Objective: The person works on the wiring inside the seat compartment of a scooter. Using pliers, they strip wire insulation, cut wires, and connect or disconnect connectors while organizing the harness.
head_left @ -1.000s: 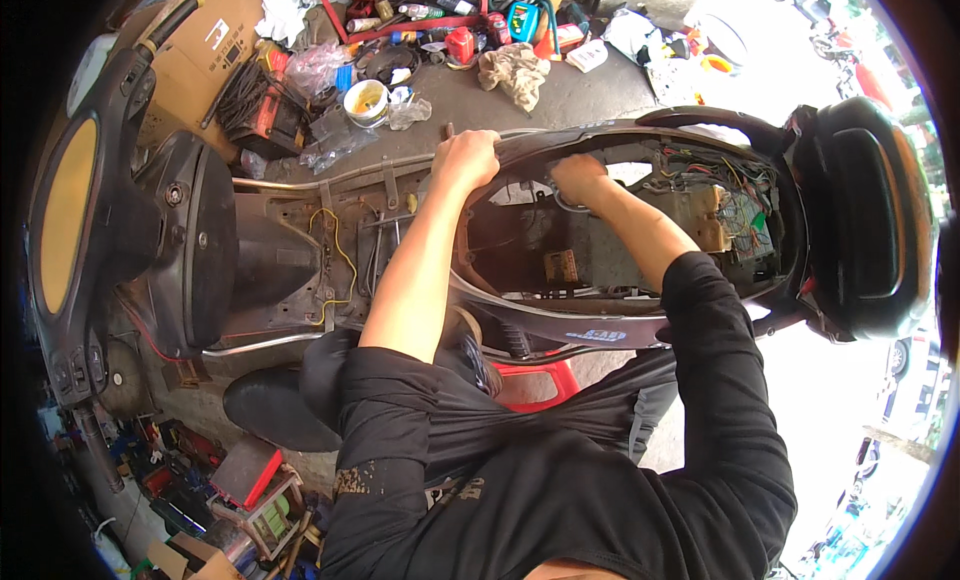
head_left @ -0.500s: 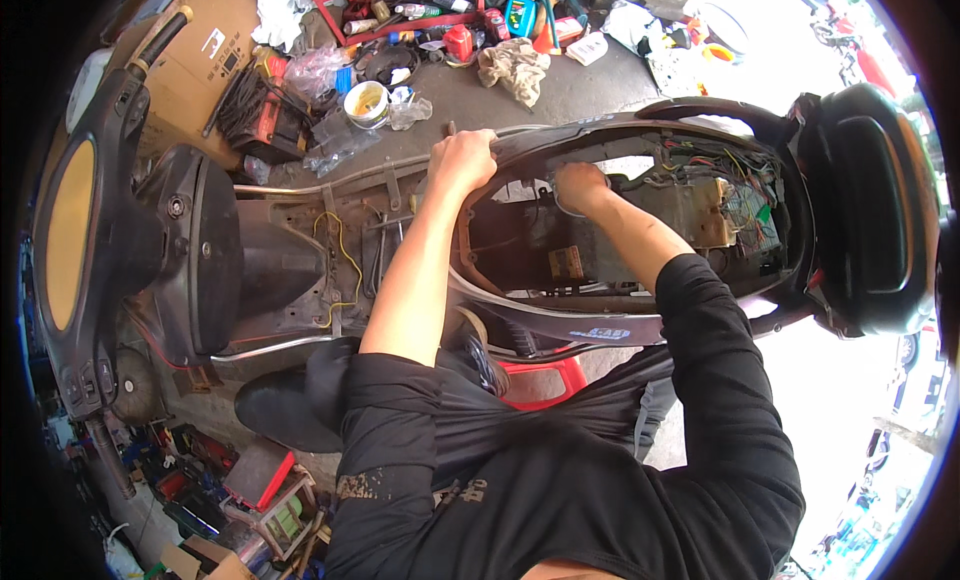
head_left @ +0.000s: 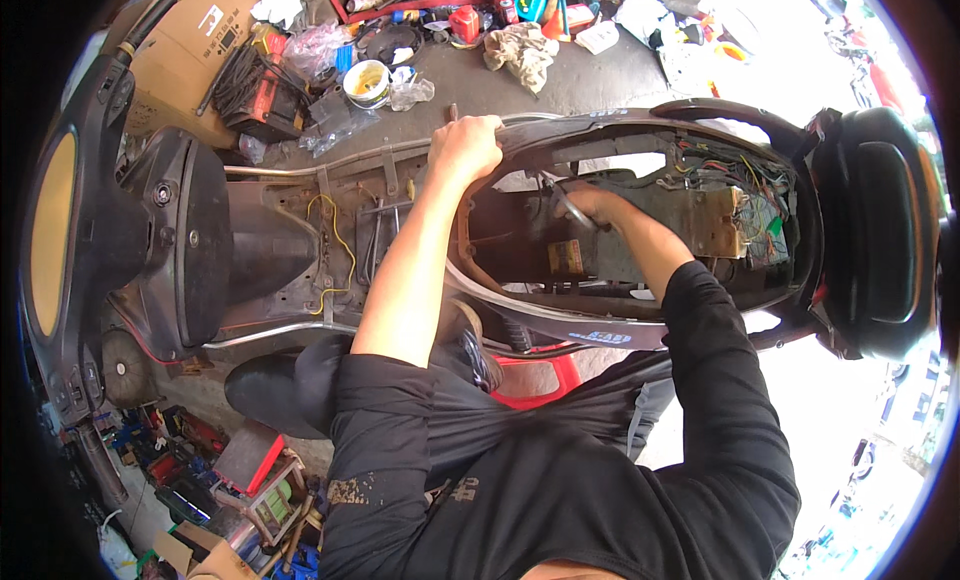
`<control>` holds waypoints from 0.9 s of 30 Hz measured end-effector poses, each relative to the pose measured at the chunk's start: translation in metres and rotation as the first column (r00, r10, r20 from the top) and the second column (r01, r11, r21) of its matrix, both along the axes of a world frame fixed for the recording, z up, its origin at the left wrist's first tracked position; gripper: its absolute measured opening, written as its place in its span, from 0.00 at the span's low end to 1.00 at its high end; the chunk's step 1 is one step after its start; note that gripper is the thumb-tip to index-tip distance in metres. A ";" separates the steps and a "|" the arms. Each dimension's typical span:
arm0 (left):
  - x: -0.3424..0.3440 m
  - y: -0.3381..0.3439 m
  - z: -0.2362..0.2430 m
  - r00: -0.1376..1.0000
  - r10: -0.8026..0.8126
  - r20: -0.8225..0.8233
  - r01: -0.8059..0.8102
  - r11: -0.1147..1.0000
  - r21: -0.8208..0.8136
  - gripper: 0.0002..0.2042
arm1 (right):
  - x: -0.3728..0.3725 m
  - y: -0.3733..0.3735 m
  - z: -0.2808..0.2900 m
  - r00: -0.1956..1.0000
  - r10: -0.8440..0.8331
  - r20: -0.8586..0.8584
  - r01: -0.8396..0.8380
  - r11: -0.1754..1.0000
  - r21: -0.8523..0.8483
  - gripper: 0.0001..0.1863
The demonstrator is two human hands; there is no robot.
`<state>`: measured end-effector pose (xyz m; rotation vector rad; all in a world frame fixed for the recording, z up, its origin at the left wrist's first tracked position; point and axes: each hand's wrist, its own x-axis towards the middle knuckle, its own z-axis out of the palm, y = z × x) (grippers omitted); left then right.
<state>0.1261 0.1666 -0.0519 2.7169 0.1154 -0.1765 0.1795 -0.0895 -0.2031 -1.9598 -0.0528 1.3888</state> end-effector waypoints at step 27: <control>0.002 -0.009 0.006 1.000 -0.016 -0.003 0.016 1.000 0.016 0.16 | 0.017 -0.015 0.020 0.509 0.564 0.651 -0.365 0.826 -0.430 0.26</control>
